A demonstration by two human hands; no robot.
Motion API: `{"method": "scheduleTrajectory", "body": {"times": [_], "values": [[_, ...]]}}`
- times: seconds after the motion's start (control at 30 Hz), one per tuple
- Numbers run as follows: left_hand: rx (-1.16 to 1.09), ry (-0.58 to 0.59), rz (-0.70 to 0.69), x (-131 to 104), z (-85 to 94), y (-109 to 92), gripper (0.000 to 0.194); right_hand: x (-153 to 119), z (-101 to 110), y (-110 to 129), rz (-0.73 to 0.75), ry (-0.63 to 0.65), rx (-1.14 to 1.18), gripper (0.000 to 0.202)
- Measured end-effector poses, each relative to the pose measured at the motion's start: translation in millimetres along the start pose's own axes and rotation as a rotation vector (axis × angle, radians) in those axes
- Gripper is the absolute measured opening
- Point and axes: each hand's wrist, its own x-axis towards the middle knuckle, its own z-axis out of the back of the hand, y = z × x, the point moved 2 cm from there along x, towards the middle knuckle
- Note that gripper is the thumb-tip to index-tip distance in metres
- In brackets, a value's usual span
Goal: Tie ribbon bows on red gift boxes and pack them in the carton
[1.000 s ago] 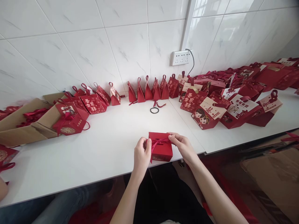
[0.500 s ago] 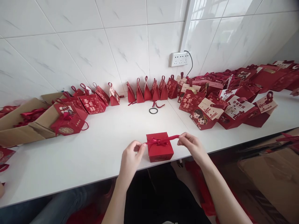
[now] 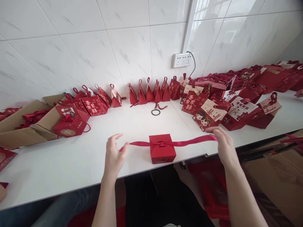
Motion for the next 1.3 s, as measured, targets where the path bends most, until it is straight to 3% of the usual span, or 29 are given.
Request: {"method": "scheduleTrajectory", "body": {"times": [0.03,0.1,0.17,0.27,0.4,0.53,0.67,0.8,1.03,1.13,1.3], "values": [[0.019,0.06,-0.086,-2,-5.9,-8,0.033,0,-6,3,0.047,0.032,-0.093,0.025],[0.034,0.276,-0.174,-7,-20.1,-22,0.032,-3,-25,11,0.127,0.246,-0.203,0.027],[0.01,0.503,-0.127,-10,-32.8,-30,0.033,-8,-46,16,0.152,0.49,-0.261,0.029],[-0.039,0.663,-0.001,-9,-43.4,-31,0.036,-14,-68,18,0.109,0.644,-0.301,0.031],[-0.129,0.718,0.019,-5,-48.5,-25,0.037,-16,-79,8,-0.002,0.76,-0.269,0.037],[-0.373,0.731,0.035,-4,-55.9,-21,0.033,-14,-84,-3,-0.139,0.825,-0.083,0.029],[-0.624,0.759,0.224,-7,-67.5,-14,0.032,-12,-86,-3,-0.227,0.897,-0.013,0.025],[-0.764,0.727,0.344,-12,-71.6,-11,0.03,-13,-85,-1,-0.253,0.941,0.039,0.032],[-0.818,0.635,0.367,-21,-70.3,-7,0.033,-14,-81,-16,-0.344,0.949,0.216,0.041],[-0.778,0.62,0.356,-23,-67.8,-7,0.033,-12,-74,-13,-0.314,0.922,0.156,0.041],[-0.663,0.666,0.26,-23,-60.7,-18,0.028,-11,-67,17,-0.035,0.884,0.213,0.033]]}}
